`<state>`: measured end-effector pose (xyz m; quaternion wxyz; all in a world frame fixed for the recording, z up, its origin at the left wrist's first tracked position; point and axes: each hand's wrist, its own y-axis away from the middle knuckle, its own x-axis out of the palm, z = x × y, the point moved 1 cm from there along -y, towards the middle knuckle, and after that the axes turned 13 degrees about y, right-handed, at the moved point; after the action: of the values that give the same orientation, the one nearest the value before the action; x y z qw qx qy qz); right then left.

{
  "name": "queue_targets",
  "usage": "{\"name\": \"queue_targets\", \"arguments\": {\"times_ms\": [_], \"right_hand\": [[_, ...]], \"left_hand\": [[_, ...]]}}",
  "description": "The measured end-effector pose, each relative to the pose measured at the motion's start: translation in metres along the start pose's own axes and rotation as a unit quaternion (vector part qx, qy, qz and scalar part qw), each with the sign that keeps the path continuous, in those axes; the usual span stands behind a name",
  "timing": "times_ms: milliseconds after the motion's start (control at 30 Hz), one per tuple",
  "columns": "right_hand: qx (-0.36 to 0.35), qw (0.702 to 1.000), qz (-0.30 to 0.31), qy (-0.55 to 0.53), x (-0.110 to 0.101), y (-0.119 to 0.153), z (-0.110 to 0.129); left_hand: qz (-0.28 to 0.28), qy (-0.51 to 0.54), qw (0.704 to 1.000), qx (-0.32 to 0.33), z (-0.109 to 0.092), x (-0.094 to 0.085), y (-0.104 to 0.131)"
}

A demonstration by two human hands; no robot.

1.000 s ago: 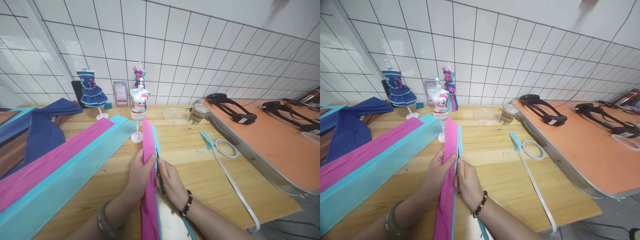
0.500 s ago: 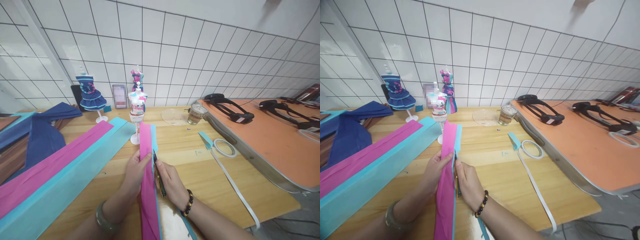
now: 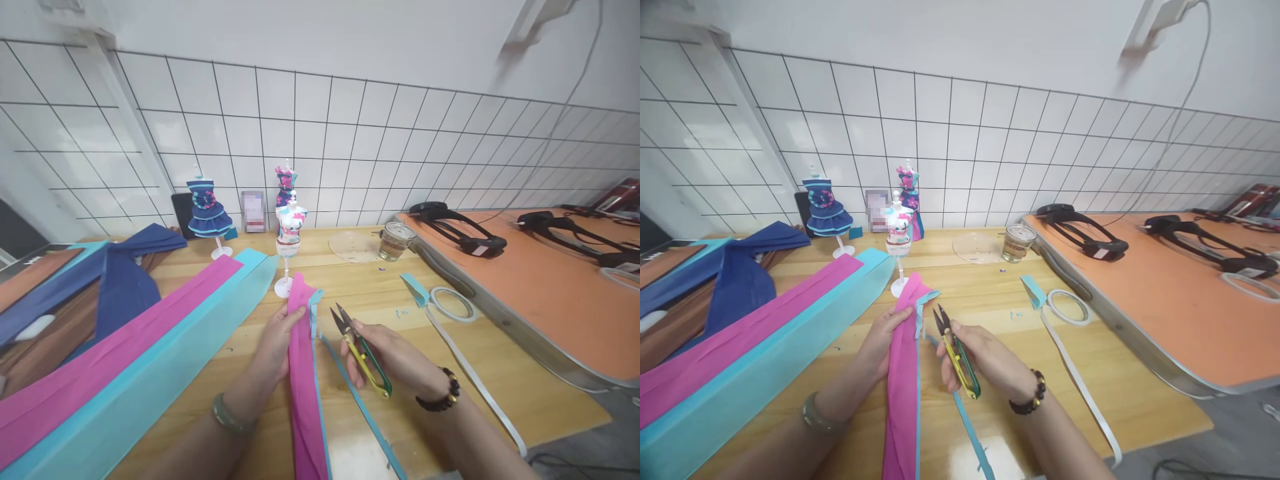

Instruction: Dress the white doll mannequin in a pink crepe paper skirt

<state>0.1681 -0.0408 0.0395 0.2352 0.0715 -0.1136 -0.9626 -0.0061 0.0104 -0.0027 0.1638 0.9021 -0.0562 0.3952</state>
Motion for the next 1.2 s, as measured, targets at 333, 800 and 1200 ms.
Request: {"name": "queue_targets", "arguments": {"times_ms": [333, 800, 1200], "right_hand": [[0.085, 0.974, -0.111, -0.177, -0.017, -0.039, -0.011], [-0.069, 0.984, -0.164, -0.007, -0.017, -0.053, 0.036], [-0.103, 0.968, -0.154, 0.166, 0.007, -0.059, 0.052]], "left_hand": [[0.098, -0.060, 0.993, 0.028, 0.002, 0.007, 0.007], [0.184, -0.123, 0.974, 0.039, -0.015, 0.012, 0.011], [0.105, -0.106, 0.986, 0.076, -0.044, 0.010, 0.012]]}}
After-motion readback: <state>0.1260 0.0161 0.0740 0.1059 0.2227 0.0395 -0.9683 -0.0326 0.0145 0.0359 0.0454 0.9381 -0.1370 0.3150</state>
